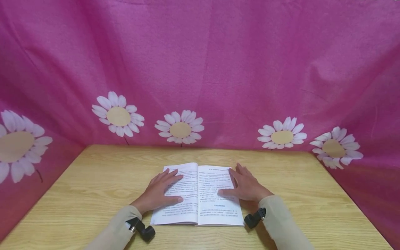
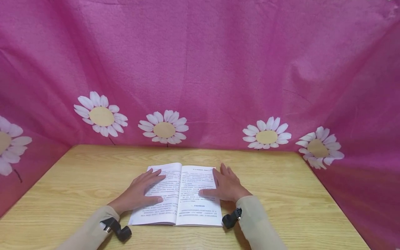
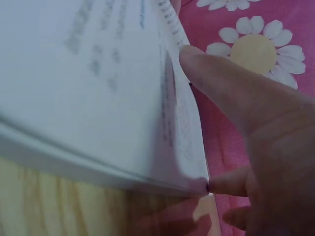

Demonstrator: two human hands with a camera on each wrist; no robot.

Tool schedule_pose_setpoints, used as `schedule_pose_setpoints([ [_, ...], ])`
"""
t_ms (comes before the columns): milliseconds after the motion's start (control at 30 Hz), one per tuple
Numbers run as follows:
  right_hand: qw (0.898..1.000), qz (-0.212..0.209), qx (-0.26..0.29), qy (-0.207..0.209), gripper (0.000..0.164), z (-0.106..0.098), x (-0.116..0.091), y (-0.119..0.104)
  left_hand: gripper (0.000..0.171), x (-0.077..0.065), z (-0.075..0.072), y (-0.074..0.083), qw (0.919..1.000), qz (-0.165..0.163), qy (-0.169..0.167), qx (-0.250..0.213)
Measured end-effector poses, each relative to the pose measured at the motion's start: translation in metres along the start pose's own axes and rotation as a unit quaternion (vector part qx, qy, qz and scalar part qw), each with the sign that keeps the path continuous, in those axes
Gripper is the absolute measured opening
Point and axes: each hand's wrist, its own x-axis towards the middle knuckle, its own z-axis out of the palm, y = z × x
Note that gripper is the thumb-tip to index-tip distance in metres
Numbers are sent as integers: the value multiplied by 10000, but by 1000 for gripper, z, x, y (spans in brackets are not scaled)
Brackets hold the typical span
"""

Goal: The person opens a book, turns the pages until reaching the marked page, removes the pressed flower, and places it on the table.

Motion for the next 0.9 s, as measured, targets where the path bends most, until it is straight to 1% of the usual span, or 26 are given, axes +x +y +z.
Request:
schedule_pose_setpoints([
  [133,9998,115,-90,-133,114,1,0,-1,79,1,0,0,10000,-27,6,24],
  [333,9998,3,-190,-108,112,2,-1,-3,80,2,1,-1,9999,-89,-9,55],
  [467,9997,-99,-185,-91,108,2,0,-3,80,2,0,-1,9999,-144,-27,79],
  [600,9998,-192,-91,-42,103,3,2,-4,79,2,1,-2,9999,-103,25,71],
  [733,9991,-267,306,87,96,4,4,-4,79,2,1,-1,9999,-97,37,48],
  [833,9950,-333,936,101,88,3,4,-4,79,1,1,0,9999,-116,20,36],
  [900,9889,-333,1447,29,84,3,4,-5,79,1,1,1,9999,-126,19,45],
])
